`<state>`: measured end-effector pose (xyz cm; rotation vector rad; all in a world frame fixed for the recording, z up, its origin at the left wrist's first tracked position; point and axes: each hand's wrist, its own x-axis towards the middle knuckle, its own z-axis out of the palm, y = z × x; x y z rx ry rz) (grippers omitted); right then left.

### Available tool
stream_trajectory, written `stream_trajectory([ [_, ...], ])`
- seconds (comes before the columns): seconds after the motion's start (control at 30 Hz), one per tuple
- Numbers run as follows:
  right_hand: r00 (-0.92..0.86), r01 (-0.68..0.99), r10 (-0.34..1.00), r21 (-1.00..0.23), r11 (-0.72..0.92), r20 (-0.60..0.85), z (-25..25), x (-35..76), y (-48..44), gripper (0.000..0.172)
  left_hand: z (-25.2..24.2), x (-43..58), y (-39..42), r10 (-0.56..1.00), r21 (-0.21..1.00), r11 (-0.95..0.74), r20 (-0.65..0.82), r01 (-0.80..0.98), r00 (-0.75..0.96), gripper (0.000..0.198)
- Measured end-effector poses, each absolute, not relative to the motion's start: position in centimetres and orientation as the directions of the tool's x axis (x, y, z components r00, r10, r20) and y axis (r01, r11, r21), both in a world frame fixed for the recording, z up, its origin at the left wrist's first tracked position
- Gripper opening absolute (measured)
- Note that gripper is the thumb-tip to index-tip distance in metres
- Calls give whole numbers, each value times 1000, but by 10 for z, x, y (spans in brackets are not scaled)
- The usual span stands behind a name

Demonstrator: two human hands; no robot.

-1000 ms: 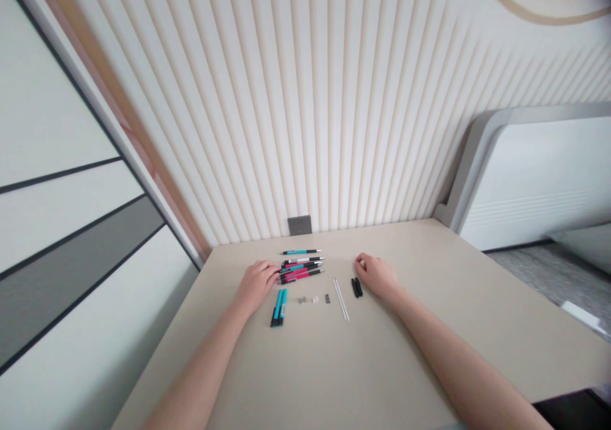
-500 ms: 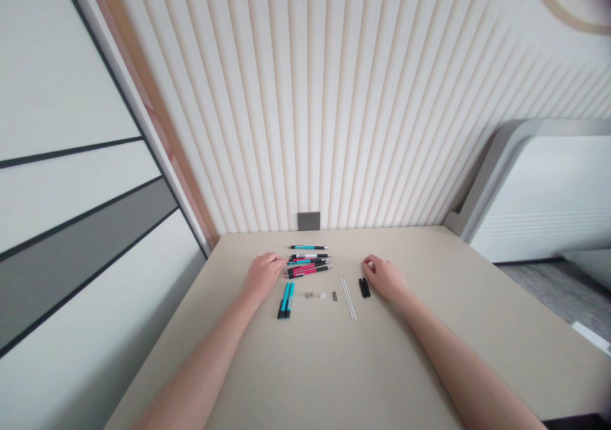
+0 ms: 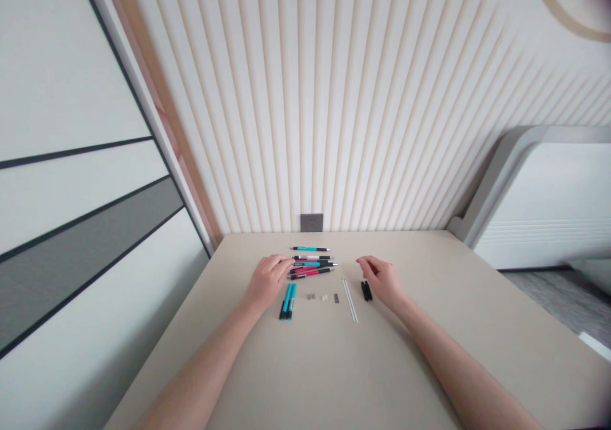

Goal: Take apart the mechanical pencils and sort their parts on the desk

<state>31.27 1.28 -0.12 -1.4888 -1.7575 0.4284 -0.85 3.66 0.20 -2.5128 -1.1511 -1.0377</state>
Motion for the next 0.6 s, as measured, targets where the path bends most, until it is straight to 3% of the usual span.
stream_trajectory([
  [0.27, -256, 620, 916, -675, 401, 309, 14, 283, -6, 44, 13, 8, 18, 534, 84, -744, 672, 663, 513, 21],
  [0.6, -199, 616, 925, -693, 375, 324, 3, 284, -5, 45, 11, 8, 19, 584, 120, -739, 605, 663, 541, 22],
])
